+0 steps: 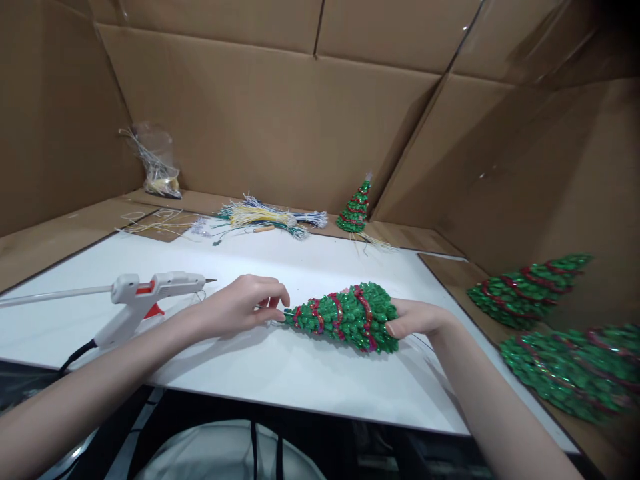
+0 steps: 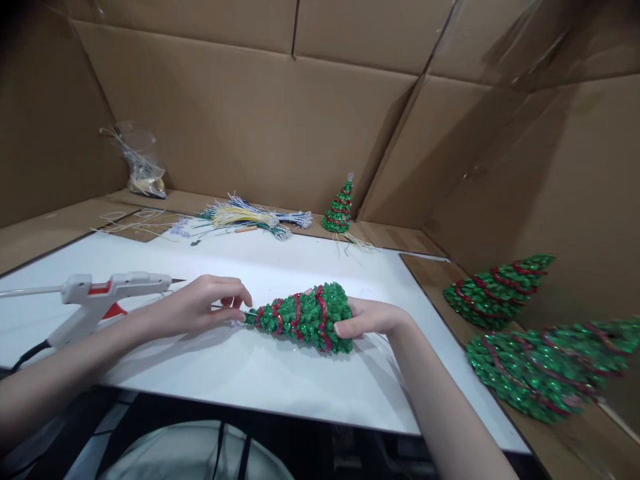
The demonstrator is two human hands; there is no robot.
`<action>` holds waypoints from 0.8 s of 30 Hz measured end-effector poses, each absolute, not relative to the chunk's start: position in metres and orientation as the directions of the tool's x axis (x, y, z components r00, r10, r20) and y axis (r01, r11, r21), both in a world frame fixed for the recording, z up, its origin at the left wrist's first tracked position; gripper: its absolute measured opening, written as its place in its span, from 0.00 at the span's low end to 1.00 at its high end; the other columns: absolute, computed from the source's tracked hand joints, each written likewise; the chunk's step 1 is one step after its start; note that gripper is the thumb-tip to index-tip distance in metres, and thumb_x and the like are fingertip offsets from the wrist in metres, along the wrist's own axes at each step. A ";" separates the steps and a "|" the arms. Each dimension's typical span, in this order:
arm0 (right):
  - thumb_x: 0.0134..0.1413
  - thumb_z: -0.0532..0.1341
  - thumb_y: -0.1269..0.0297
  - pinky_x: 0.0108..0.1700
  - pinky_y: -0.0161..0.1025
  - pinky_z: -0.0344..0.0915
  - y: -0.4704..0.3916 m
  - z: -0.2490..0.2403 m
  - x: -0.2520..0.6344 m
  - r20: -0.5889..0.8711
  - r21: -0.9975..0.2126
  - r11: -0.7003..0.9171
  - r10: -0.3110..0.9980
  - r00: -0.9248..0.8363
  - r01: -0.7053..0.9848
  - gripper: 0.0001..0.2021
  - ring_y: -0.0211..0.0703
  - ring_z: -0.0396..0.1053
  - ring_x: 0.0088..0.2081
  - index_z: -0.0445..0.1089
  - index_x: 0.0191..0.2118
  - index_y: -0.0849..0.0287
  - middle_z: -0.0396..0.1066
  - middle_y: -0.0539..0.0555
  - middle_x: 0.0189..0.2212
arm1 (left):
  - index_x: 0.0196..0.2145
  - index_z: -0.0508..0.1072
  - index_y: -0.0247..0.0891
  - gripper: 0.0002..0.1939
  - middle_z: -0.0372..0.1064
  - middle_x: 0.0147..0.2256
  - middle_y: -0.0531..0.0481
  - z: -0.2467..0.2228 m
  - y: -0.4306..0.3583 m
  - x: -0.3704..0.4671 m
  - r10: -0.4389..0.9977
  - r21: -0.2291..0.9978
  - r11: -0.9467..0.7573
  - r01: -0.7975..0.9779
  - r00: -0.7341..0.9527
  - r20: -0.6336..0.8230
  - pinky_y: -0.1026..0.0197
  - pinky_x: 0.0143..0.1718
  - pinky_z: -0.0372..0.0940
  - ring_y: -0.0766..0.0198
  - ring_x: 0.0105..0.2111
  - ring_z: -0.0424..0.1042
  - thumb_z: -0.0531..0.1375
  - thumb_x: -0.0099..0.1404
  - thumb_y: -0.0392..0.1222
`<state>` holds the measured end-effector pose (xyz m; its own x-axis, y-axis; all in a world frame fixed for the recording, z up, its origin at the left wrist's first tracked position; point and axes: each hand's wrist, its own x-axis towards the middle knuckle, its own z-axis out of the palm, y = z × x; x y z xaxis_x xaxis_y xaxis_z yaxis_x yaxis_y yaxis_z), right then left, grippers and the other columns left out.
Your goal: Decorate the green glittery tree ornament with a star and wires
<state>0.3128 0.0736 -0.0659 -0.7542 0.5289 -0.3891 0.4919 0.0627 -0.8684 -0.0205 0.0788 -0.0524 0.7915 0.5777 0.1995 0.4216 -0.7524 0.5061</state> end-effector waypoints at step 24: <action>0.33 0.64 0.36 0.38 0.42 0.68 0.080 -0.076 0.323 -0.444 -0.871 -0.069 0.538 -0.717 0.487 0.40 0.46 0.70 0.35 0.68 0.47 0.66 0.71 0.58 0.34 | 0.38 0.71 0.35 0.10 0.70 0.35 0.49 -0.054 0.078 -0.003 0.525 0.546 -0.771 0.328 0.813 0.251 0.67 0.31 0.60 0.67 0.32 0.68 0.56 0.61 0.26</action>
